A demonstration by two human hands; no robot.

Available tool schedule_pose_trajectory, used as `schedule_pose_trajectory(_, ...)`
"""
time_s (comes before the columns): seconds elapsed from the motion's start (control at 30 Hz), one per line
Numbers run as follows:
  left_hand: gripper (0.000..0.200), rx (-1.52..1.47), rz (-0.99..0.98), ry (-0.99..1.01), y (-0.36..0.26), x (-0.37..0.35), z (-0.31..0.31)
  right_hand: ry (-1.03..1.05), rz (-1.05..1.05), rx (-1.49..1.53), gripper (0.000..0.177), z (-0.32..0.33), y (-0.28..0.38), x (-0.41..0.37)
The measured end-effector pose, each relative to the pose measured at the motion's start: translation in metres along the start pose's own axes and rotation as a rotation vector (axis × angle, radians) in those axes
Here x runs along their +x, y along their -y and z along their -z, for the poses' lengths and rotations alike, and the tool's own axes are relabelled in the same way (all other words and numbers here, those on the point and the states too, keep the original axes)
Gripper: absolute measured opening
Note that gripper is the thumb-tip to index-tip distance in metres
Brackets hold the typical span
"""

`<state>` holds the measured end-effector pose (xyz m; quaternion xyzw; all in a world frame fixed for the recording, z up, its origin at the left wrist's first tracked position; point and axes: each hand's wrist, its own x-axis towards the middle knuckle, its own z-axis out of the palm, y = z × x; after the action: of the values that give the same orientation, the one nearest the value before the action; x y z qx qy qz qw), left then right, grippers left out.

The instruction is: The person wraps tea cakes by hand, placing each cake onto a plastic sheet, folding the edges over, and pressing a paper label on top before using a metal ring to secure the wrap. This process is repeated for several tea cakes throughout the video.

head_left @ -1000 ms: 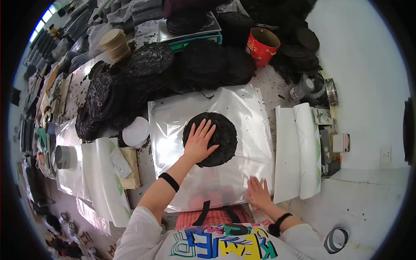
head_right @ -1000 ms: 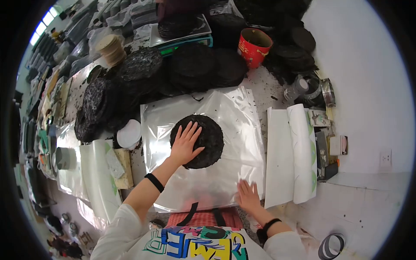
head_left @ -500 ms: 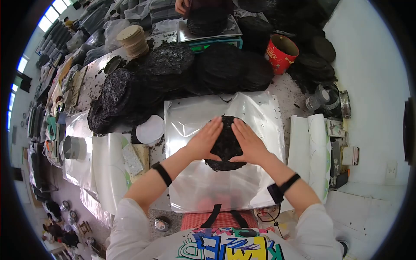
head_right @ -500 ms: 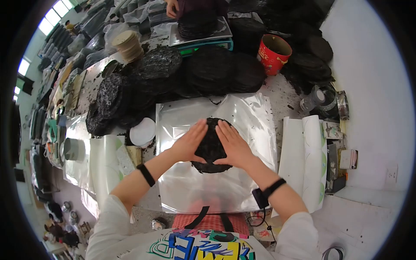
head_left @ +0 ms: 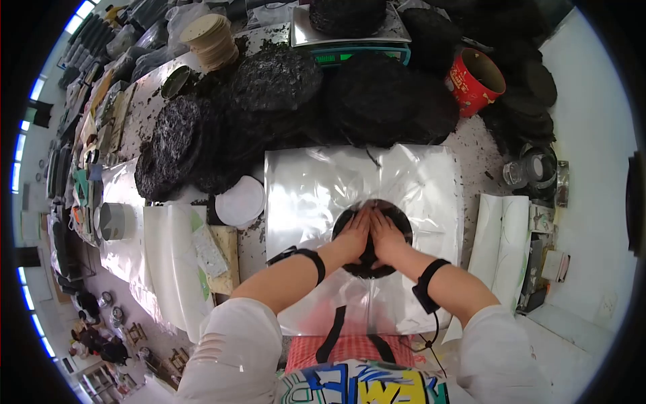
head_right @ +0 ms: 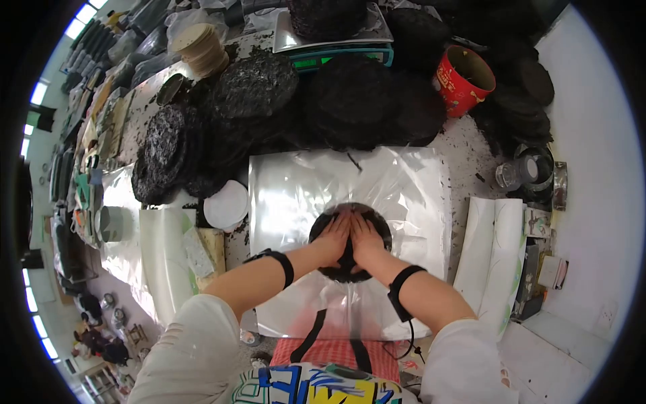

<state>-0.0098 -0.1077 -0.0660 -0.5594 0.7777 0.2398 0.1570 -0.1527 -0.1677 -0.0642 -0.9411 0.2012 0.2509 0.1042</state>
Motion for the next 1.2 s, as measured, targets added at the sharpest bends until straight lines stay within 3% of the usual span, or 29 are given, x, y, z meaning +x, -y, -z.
schedule_pose_trajectory(0.03, 0.121, -0.057, 0.009, -0.043, 0.000, 0.001, -0.010, 0.080, -0.049, -0.086, 0.106, 0.010, 0.007, -0.001)
schedule_pose_trajectory(0.07, 0.121, -0.116, 0.017, -0.084, 0.000, 0.000, -0.017, 0.082, -0.047, -0.080, 0.106, -0.010, 0.007, 0.002)
schedule_pose_trajectory(0.13, 0.121, -0.099, 0.029, -0.080, -0.001, 0.010, -0.036, -0.247, -0.112, -0.184, 0.077, -0.057, 0.008, 0.011)
schedule_pose_trajectory(0.2, 0.123, 0.005, 0.072, -0.218, -0.004, 0.021, -0.069, -0.199, -0.107, -0.137, 0.069, -0.035, 0.002, 0.011)
schedule_pose_trajectory(0.23, 0.123, -0.013, 0.013, -0.086, -0.002, 0.009, -0.042, -0.140, -0.113, -0.067, 0.063, -0.030, 0.009, 0.005)
schedule_pose_trajectory(0.27, 0.123, -0.001, 0.012, -0.084, 0.012, 0.014, -0.027, -0.198, -0.079, -0.082, 0.070, -0.041, 0.005, 0.008)
schedule_pose_trajectory(0.33, 0.122, 0.169, -0.199, 0.239, 0.023, 0.020, -0.017, 0.060, 0.053, -0.164, 0.081, 0.016, 0.000, -0.009)
schedule_pose_trajectory(0.37, 0.120, 0.248, -0.181, 0.153, 0.022, 0.018, -0.029, 0.080, 0.049, -0.146, 0.081, 0.002, -0.001, -0.011)
schedule_pose_trajectory(0.4, 0.120, 0.242, -0.190, 0.154, 0.020, 0.024, -0.043, -0.027, 0.047, -0.117, 0.090, -0.016, -0.008, -0.004)
schedule_pose_trajectory(0.47, 0.096, -0.043, -0.058, -0.049, 0.015, 0.023, -0.060, -0.130, 0.054, -0.081, 0.099, -0.041, -0.007, 0.001)
schedule_pose_trajectory(0.5, 0.069, 0.004, 0.041, -0.153, 0.005, 0.013, -0.053, -0.202, 0.058, -0.055, 0.101, -0.047, -0.007, 0.002)
schedule_pose_trajectory(0.57, 0.063, 0.001, 0.074, -0.209, 0.001, 0.009, -0.046, -0.310, 0.042, -0.036, 0.103, -0.026, 0.002, -0.004)
schedule_pose_trajectory(0.63, 0.061, -0.089, 0.061, -0.321, 0.004, 0.009, -0.051, -0.038, -0.147, 0.280, 0.074, 0.023, 0.029, -0.021)
schedule_pose_trajectory(0.67, 0.061, -0.069, 0.053, -0.331, 0.000, 0.007, -0.048, -0.142, -0.192, 0.116, 0.062, -0.008, 0.038, -0.016)
schedule_pose_trajectory(0.73, 0.067, 0.357, -0.063, -0.201, 0.000, 0.003, -0.034, -0.305, -0.284, 0.071, 0.067, -0.053, 0.051, 0.001)
schedule_pose_trajectory(0.77, 0.073, -0.076, -0.062, -0.213, -0.005, -0.002, -0.012, -0.335, -0.293, 0.073, 0.067, -0.049, 0.050, 0.004)
schedule_pose_trajectory(0.8, 0.073, -0.062, -0.066, -0.211, -0.011, -0.017, 0.009, -0.301, -0.273, 0.150, 0.062, -0.047, 0.051, -0.002)
schedule_pose_trajectory(0.87, 0.076, -0.558, -0.111, -0.728, -0.015, -0.048, 0.049, -0.269, -0.266, 0.229, 0.057, -0.045, 0.051, -0.008)
schedule_pose_trajectory(0.93, 0.071, -0.211, 0.160, -1.096, -0.005, -0.068, 0.065, -0.323, -0.303, 0.267, 0.057, -0.042, 0.053, -0.006)
schedule_pose_trajectory(0.97, 0.058, -0.172, 0.234, -1.129, 0.001, -0.062, 0.082, -0.337, -0.295, 0.266, 0.056, -0.043, 0.054, -0.005)
schedule_pose_trajectory(1.0, 0.058, -0.175, 0.236, -1.132, 0.014, -0.049, 0.087, -0.335, -0.294, 0.261, 0.056, -0.045, 0.057, -0.007)
schedule_pose_trajectory(1.07, 0.034, 0.160, -0.224, -0.888, 0.047, -0.009, 0.104, -0.301, -0.298, 0.201, 0.057, -0.043, 0.054, -0.006)
schedule_pose_trajectory(1.1, 0.034, 0.157, -0.237, -0.892, 0.051, 0.011, 0.122, -0.341, -0.297, 0.197, 0.056, -0.042, 0.055, -0.007)
schedule_pose_trajectory(1.17, 0.025, 0.081, -0.146, -0.345, 0.041, 0.043, 0.145, -0.353, -0.295, 0.222, 0.058, -0.045, 0.059, -0.011)
schedule_pose_trajectory(1.2, 0.025, 0.082, -0.150, -0.357, 0.050, 0.058, 0.134, -0.391, -0.287, 0.237, 0.060, -0.042, 0.055, -0.008)
